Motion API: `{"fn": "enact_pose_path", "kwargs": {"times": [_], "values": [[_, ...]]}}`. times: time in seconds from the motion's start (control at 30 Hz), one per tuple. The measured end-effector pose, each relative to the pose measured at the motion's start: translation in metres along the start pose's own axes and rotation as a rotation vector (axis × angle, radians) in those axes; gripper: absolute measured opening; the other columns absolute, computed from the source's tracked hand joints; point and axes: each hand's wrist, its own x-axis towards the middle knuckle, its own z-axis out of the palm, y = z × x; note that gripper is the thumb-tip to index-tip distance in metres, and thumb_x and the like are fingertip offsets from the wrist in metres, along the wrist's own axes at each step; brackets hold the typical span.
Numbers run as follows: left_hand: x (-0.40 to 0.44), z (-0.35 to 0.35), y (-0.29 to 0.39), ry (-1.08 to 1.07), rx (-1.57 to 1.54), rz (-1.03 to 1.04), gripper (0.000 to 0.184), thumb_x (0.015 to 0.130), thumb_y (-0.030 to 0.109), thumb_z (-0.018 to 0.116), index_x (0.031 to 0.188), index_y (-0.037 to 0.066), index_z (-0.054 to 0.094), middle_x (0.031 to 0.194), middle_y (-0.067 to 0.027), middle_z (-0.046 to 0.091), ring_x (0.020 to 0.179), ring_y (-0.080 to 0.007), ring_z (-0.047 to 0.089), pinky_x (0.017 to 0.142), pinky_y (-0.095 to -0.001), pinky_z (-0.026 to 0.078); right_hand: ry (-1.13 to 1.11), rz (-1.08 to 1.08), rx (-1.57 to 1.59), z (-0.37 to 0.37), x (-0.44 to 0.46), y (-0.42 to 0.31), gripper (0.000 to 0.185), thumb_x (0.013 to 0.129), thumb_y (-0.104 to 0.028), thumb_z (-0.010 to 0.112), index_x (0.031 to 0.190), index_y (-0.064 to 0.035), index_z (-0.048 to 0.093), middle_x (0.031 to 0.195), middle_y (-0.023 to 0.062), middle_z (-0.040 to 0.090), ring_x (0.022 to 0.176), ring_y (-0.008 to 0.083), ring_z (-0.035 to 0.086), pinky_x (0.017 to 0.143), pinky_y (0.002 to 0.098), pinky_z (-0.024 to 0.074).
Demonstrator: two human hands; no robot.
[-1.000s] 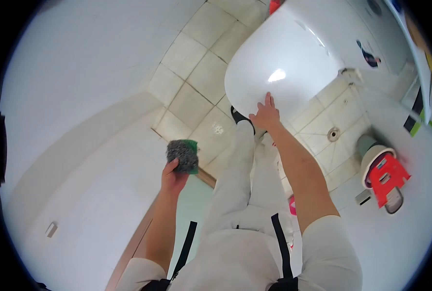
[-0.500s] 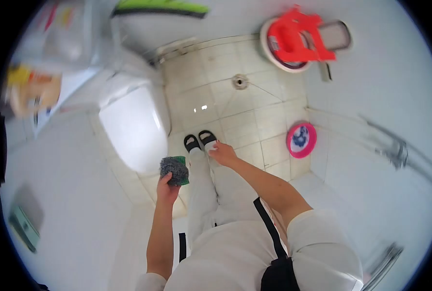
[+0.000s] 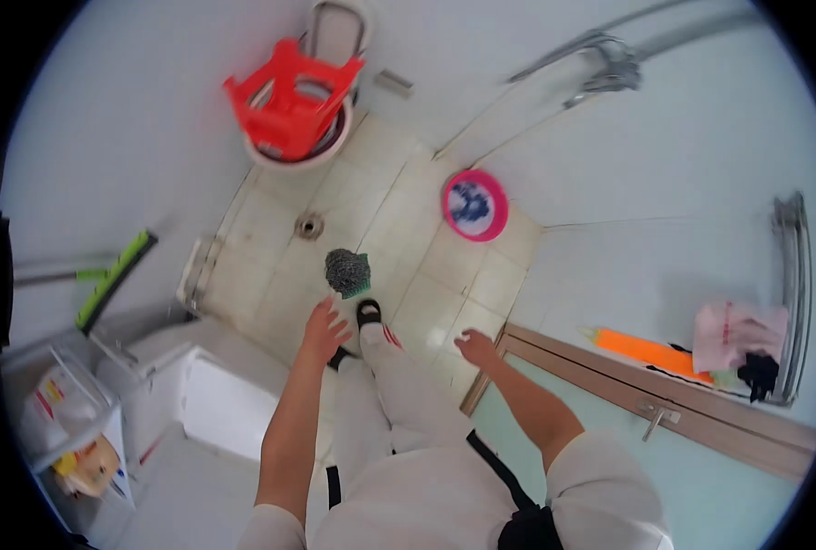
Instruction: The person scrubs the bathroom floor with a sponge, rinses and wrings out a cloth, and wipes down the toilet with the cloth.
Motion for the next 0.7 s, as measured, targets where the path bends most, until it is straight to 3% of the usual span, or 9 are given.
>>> {"fn": "enact_pose_path", "kwargs": {"times": [0.1, 0.2, 0.27, 0.33, 0.37, 0.43, 0.57, 0.63, 0.7], "values": [[0.01, -0.02, -0.018, 0.024, 0.17, 0.067, 0.068, 0.092, 0.041, 0.066, 0.148, 0.018, 0.035, 0.141, -0.0118, 0.048, 0.126, -0.0325, 0.049, 0.101, -0.0517, 0.043, 0.044, 0.06, 0.135, -0.02, -0.029, 0.036, 0.056, 0.086, -0.044, 0.067, 0.124, -0.0033, 0.064, 0.107, 0.019, 0.072, 0.106, 0.035, 0.066, 0.094, 0.0421, 0.0516], [0.002, -0.059, -0.04, -0.001, 0.231, 0.113, 0.028, 0.088, 0.022, 0.068, 0.113, 0.015, 0.056, 0.082, -0.0013, 0.061, 0.075, -0.0154, 0.062, 0.065, -0.035, 0.049, 0.106, 0.103, 0.234, -0.038, -0.025, 0.059, 0.058, 0.084, -0.044, 0.067, 0.125, -0.0023, 0.063, 0.106, 0.0196, 0.072, 0.103, 0.0349, 0.068, 0.092, 0.0416, 0.0525], [-0.003, -0.097, -0.061, 0.206, 0.382, 0.075, 0.034, 0.095, 0.029, 0.061, 0.124, 0.013, 0.053, 0.101, -0.0051, 0.063, 0.089, -0.0189, 0.062, 0.071, -0.0361, 0.051, 0.144, 0.1, 0.299, -0.063, -0.002, 0.066, 0.059, 0.084, -0.044, 0.068, 0.125, -0.0021, 0.063, 0.105, 0.0199, 0.072, 0.102, 0.0346, 0.068, 0.091, 0.041, 0.0528], [-0.011, -0.146, -0.082, 0.377, 0.652, 0.138, 0.016, 0.091, 0.026, 0.063, 0.091, 0.012, 0.058, 0.072, -0.0015, 0.055, 0.056, -0.0144, 0.053, 0.049, -0.0262, 0.044, 0.162, 0.056, 0.382, -0.079, 0.032, 0.075, 0.059, 0.084, -0.044, 0.068, 0.126, -0.0024, 0.063, 0.105, 0.0199, 0.072, 0.101, 0.0341, 0.069, 0.091, 0.0402, 0.053], [-0.002, -0.195, -0.099, 0.387, 0.784, 0.179, 0.015, 0.091, 0.026, 0.062, 0.094, 0.012, 0.065, 0.071, -0.0044, 0.06, 0.056, -0.0167, 0.057, 0.049, -0.0268, 0.044, 0.166, 0.015, 0.366, -0.106, 0.042, 0.067, 0.06, 0.084, -0.044, 0.068, 0.126, -0.0025, 0.063, 0.106, 0.0194, 0.072, 0.101, 0.0334, 0.069, 0.091, 0.0397, 0.0529], [-0.023, -0.242, -0.108, 0.275, 2.118, 0.28, 0.029, 0.094, 0.03, 0.056, 0.115, 0.013, 0.066, 0.086, -0.0093, 0.067, 0.075, -0.0227, 0.067, 0.057, -0.0368, 0.049, 0.164, -0.007, 0.487, -0.151, 0.081, 0.05, 0.059, 0.083, -0.044, 0.069, 0.126, -0.0031, 0.063, 0.105, 0.0187, 0.072, 0.099, 0.0341, 0.069, 0.09, 0.0408, 0.0528], [-0.076, -0.213, -0.138, 0.576, 0.708, -0.25, 0.041, 0.097, 0.036, 0.046, 0.131, 0.015, 0.057, 0.108, -0.0106, 0.066, 0.107, -0.0289, 0.061, 0.076, -0.0566, 0.044, 0.405, -0.34, 0.436, -0.265, 0.177, 0.018, 0.041, 0.089, -0.035, 0.068, 0.115, -0.0042, 0.066, 0.095, 0.0144, 0.073, 0.09, 0.0272, 0.069, 0.081, 0.0399, 0.0529], [-0.08, -0.174, -0.144, 0.701, 0.722, -0.112, 0.02, 0.092, 0.027, 0.057, 0.104, 0.013, 0.065, 0.076, -0.0058, 0.059, 0.067, -0.0203, 0.059, 0.057, -0.0403, 0.047, 0.566, -0.328, 0.513, -0.342, 0.181, -0.029, 0.039, 0.089, -0.029, 0.066, 0.118, -0.0038, 0.065, 0.098, 0.0141, 0.073, 0.095, 0.0282, 0.069, 0.082, 0.0414, 0.0531], [-0.071, -0.124, -0.151, 0.645, 0.79, 0.244, 0.031, 0.089, 0.025, 0.064, 0.111, 0.004, 0.064, 0.078, -0.0053, 0.063, 0.062, -0.0165, 0.058, 0.05, -0.0309, 0.045, 0.576, -0.386, 0.584, -0.408, 0.192, -0.053, 0.04, 0.089, -0.018, 0.063, 0.124, 0.0015, 0.061, 0.092, 0.0138, 0.072, 0.077, 0.0209, 0.068, 0.073, 0.0356, 0.0542]]}}
